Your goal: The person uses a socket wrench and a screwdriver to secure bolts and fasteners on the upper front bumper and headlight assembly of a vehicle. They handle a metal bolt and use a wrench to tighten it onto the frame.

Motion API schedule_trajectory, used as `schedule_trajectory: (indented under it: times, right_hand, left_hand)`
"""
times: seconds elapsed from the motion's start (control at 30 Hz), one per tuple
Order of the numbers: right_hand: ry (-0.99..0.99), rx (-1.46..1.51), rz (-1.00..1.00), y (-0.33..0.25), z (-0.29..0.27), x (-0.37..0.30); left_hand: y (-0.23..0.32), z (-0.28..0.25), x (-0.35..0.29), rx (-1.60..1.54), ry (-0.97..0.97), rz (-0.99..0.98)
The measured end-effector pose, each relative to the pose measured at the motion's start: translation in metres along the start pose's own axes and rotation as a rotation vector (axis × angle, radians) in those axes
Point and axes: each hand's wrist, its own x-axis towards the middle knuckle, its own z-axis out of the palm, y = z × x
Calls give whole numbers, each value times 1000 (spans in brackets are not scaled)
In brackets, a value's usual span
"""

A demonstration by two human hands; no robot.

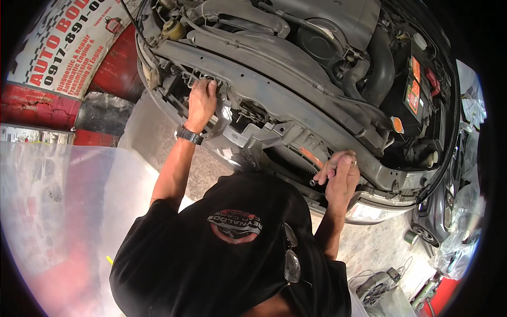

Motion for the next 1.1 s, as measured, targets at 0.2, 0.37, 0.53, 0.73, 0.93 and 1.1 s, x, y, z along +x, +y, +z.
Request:
schedule_trajectory:
  times: [0.2, 0.37, 0.53, 0.73, 0.93, 1.1]
  right_hand:
    - [23, -15, 21, -1, -1, 0]
    - [35, -21, 27, -2, 0, 1]
    - [34, -32, 27, -2, -1, 2]
    - [43, -31, 18, -2, 1, 3]
    - [39, -53, -14, -5, 5, 2]
    - [45, -93, -32, -4, 7, -2]
  left_hand:
    - [-17, 12, -6, -742, -90, -394]
    - [-21, 14, 0, -47, 79, -52]
    - [-8, 14, -6, -415, 56, -256]
    - [-6, 12, -6, -784, -25, -472]
    - [4, 10, -8, -328, 156, -175]
    - [-10, 16, -10, -343, 102, -269]
